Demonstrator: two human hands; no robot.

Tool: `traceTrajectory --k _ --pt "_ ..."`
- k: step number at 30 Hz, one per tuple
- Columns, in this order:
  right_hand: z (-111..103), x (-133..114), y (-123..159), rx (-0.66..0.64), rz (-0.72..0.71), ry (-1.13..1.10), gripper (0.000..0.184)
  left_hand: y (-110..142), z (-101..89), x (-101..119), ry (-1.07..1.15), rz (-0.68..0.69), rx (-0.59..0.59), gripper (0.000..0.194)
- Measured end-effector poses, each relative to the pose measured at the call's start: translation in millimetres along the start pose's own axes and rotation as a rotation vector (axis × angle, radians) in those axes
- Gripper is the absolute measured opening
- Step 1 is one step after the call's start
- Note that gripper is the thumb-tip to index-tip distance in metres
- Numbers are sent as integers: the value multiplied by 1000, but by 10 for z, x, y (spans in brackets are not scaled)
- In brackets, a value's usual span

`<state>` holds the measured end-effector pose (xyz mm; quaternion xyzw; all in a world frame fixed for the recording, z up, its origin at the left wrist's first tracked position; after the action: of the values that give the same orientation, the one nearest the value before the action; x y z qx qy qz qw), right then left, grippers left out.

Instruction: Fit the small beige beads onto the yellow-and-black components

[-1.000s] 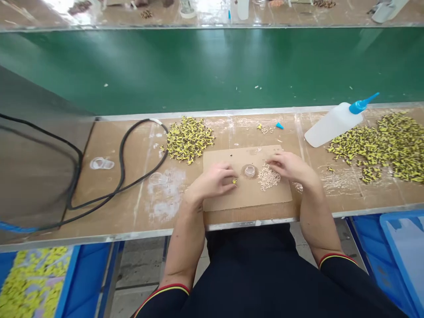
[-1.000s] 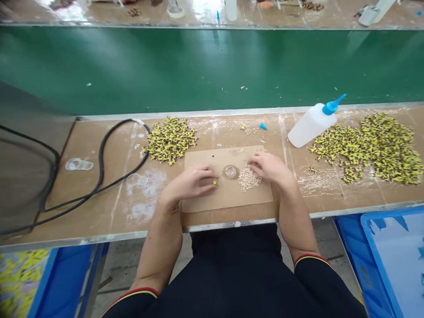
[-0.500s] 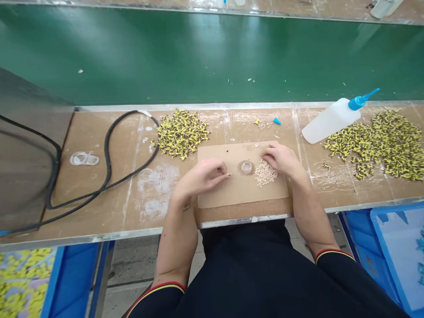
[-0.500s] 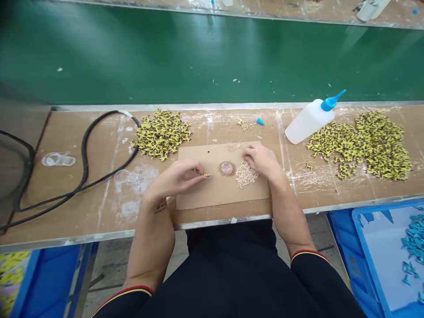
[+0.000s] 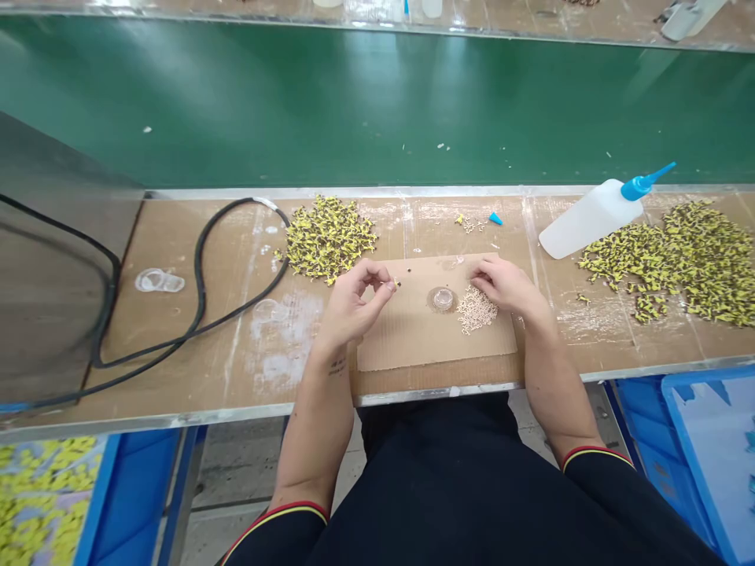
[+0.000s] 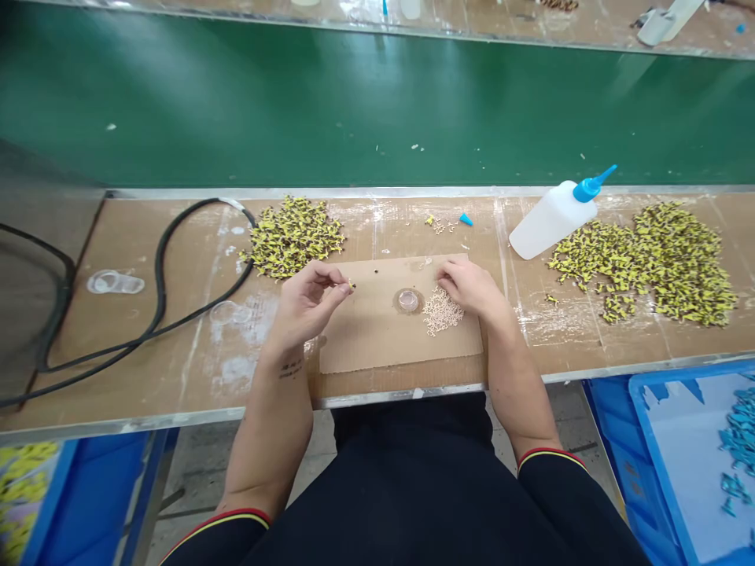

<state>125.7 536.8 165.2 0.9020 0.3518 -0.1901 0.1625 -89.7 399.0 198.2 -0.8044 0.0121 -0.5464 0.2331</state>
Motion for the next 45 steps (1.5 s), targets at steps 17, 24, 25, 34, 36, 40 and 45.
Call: traceTrajectory --k 17,24,25,34,36,40,45 --pt "85 -104 19 -49 -4 130 17 -19 29 52 -77 6 -41 7" --pt "-67 -198 68 34 -78 -53 16 -44 3 137 2 117 2 25" --pt "-127 -210 85 68 -102 -127 15 -47 -3 164 -3 138 10 27" --pt "-457 -282 251 318 -221 -524 11 -15 238 203 149 125 -76 24" --pt "-475 -357 270 326 -268 -547 14 0 325 217 165 124 -93 23" --pt "-440 -447 275 301 -302 -548 18 26 467 290 166 157 -112 18" --pt "-365 -443 274 262 -277 -584 17 39 568 357 158 170 -148 17"
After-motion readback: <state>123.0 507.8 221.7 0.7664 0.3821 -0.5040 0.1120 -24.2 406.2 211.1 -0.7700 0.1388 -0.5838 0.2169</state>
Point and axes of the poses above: each hand's wrist, its own y-axis away from the middle knuckle, its own z-axis out of the palm, x = y × z, the point moved 9 cm from there along -y, towards the middle knuckle, and after that the axes turned 8 degrees about z, right-handed, at the moved point
